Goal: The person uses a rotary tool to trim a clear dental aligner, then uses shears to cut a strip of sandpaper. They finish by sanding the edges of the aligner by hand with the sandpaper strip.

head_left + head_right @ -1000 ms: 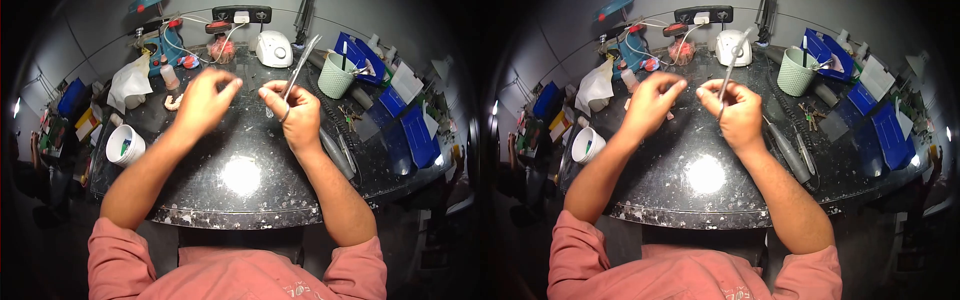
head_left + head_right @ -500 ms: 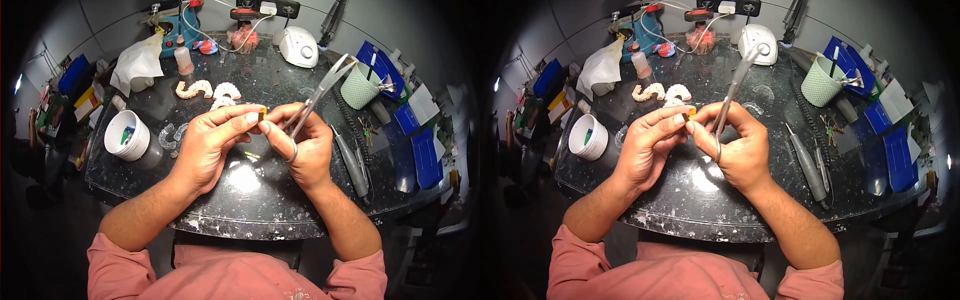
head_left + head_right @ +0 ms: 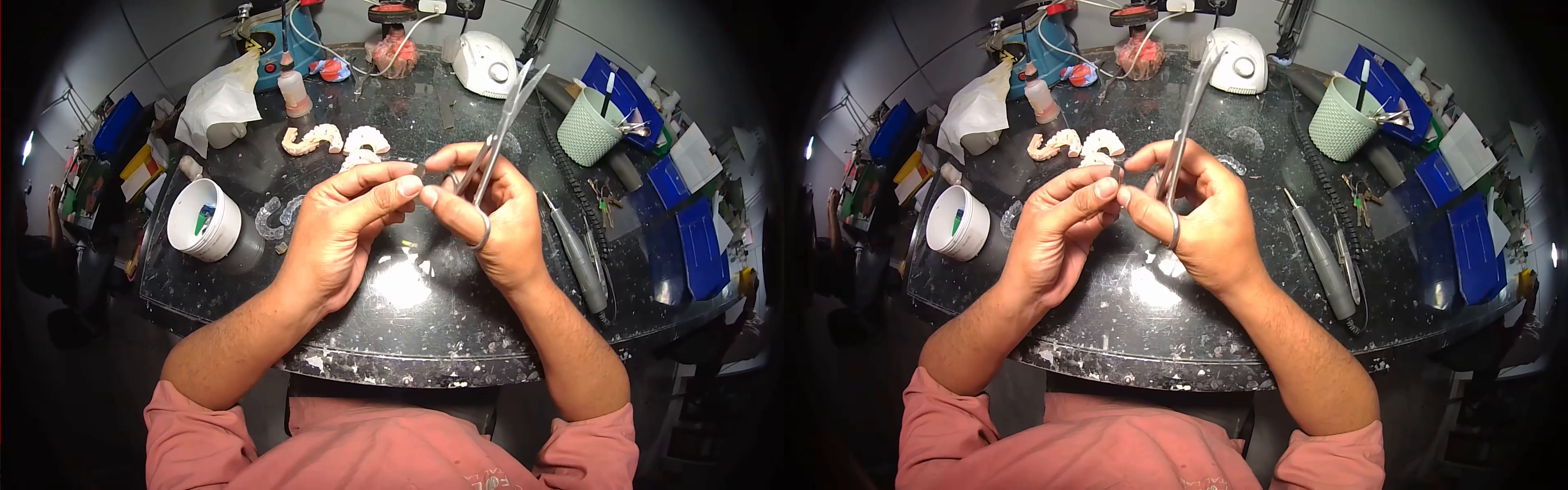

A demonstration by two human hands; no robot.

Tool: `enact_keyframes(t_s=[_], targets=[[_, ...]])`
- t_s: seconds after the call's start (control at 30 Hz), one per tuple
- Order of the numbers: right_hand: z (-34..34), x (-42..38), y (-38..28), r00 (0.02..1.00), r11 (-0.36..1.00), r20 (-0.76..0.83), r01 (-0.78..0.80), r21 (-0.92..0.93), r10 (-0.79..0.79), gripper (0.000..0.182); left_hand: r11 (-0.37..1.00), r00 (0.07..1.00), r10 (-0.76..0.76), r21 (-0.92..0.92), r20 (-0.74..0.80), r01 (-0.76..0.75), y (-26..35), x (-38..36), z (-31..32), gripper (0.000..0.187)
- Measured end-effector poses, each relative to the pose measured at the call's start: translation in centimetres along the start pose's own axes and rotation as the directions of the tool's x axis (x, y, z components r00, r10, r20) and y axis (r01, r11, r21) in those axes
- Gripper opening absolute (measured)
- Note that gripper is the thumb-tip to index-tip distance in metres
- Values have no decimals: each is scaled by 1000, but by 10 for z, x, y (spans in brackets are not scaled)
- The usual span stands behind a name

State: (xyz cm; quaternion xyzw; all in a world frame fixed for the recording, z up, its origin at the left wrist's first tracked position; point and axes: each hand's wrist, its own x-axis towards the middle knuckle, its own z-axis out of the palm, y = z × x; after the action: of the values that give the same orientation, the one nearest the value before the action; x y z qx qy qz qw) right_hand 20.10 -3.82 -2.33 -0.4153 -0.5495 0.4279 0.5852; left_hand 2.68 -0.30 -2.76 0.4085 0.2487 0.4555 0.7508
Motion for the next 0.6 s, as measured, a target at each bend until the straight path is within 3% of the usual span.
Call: enact_keyframes(t_s=[0.13,0.2,0.33,0.6], targets=[[-2,1,-6,999,1000,-49,-6,28,7,19,982,995,94,162,23,-96,-3,1,0,23],[-3,1,-5,998,999,-39,41,5,-40,15,982,995,100,161,12,-101,-4,1,2,27],[-3,2,-8,999,1000,-41,-11,-15,11,17,976,992,127,177,22,-129,-2,2,2,35],[-8,2,-12,997,994,-4,-81,-73,81,18,961,985,168,213,47,-174,-3,-1,5,34]])
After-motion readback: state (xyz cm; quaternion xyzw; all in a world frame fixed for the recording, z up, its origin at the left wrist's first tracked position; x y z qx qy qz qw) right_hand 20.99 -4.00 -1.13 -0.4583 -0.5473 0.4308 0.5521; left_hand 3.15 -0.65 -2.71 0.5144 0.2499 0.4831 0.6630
